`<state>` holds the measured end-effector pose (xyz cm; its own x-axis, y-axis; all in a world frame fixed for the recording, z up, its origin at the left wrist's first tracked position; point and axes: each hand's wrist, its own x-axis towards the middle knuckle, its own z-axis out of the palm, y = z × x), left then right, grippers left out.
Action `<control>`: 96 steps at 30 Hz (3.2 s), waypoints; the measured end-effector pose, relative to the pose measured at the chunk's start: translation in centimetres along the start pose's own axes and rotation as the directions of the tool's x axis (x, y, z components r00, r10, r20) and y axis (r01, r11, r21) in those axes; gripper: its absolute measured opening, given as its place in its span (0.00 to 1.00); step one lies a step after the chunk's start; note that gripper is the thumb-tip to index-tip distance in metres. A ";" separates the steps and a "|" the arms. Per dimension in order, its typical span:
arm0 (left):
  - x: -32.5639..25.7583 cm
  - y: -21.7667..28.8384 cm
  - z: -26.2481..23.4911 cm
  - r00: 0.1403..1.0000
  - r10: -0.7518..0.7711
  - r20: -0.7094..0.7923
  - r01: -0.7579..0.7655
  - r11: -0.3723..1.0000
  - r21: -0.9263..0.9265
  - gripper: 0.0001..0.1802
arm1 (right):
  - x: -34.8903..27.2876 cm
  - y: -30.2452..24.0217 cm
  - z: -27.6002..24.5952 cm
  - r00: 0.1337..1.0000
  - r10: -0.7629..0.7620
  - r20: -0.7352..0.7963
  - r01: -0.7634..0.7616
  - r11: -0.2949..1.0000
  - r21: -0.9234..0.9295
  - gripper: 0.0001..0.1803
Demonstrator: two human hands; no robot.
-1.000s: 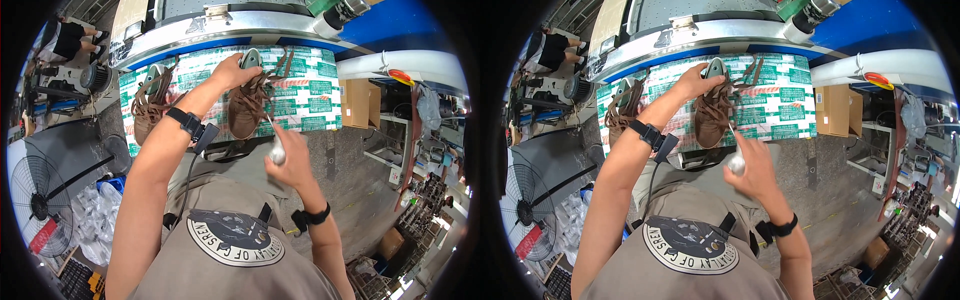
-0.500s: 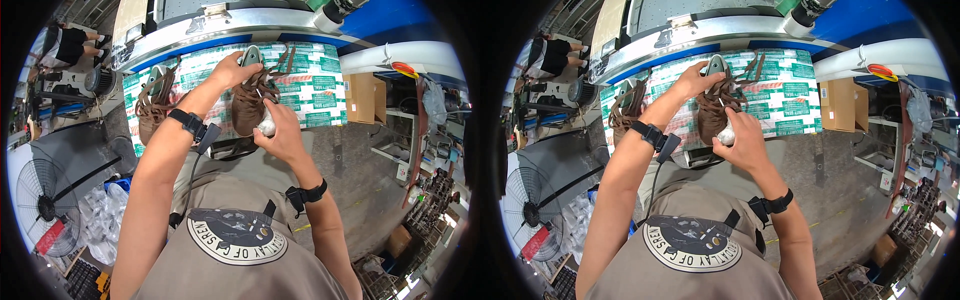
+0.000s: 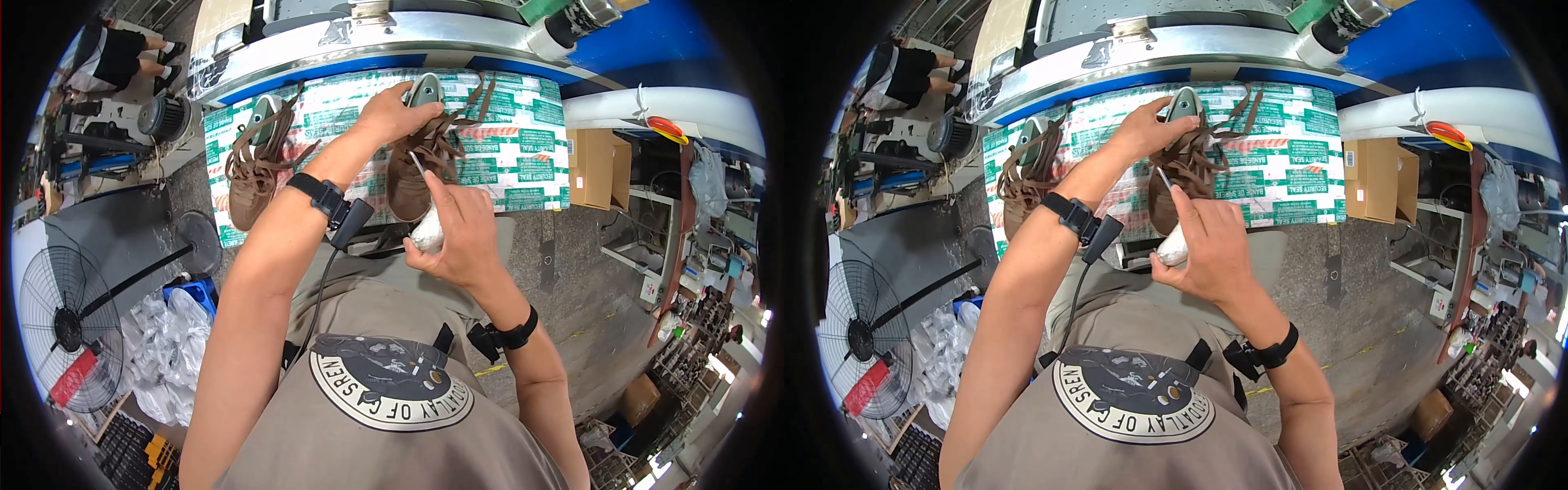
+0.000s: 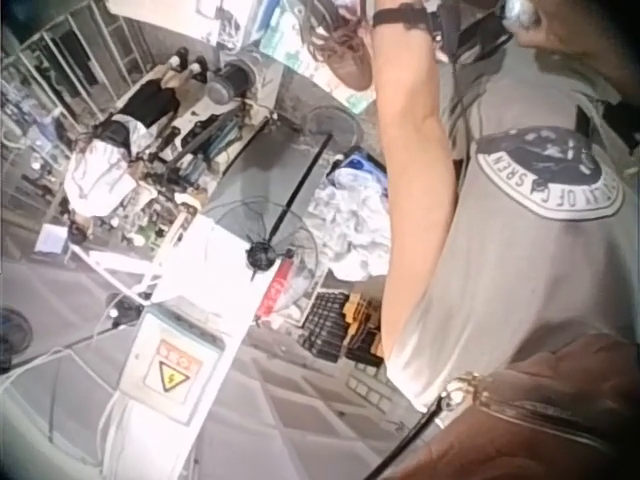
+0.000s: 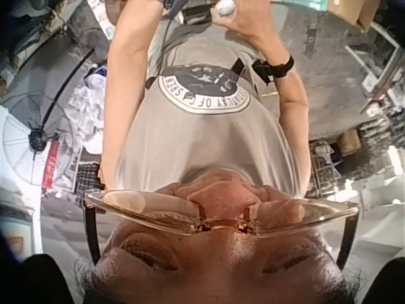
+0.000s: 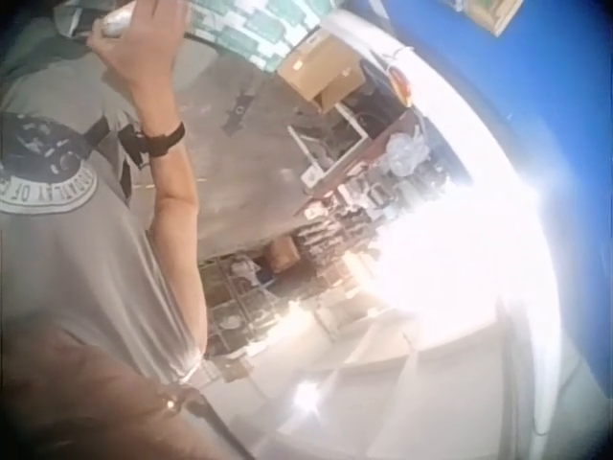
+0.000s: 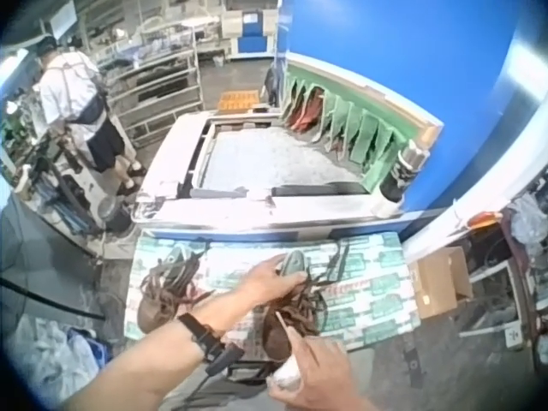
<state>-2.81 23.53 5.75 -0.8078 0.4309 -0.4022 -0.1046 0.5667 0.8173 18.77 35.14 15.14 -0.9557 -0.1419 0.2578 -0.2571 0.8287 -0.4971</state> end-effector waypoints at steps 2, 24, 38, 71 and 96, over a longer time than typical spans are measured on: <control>-0.3 -0.2 -0.1 1.000 0.023 -0.007 -0.023 1.000 -0.002 0.56 | 0.7 0.1 0.9 0.995 -0.072 -0.071 0.075 0.997 0.036 0.47; -1.6 1.3 -2.7 0.961 -0.136 0.241 0.167 0.980 -0.110 0.53 | 1.8 0.9 3.2 0.998 0.034 -0.062 -0.035 0.999 -0.010 0.47; -1.5 1.4 -2.3 0.962 -0.164 0.220 0.192 0.975 -0.115 0.53 | 1.0 2.7 3.2 0.993 0.105 0.051 -0.110 0.989 0.101 0.44; -17.3 -3.4 2.6 0.830 0.274 0.486 -0.495 0.764 0.414 0.07 | 7.2 7.3 0.8 0.998 -0.047 0.037 0.052 0.985 -0.165 0.41; -18.5 -16.2 -14.7 0.820 0.219 -0.529 -0.039 0.943 0.331 0.62 | 6.6 3.5 10.4 0.770 0.621 -0.148 -0.558 0.767 0.318 0.57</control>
<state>5.33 -3.97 6.06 -0.9920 0.1063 0.0675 0.1246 0.7501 0.6495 10.07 31.43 6.48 -0.8741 0.4856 0.0120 0.2902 0.5419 -0.7887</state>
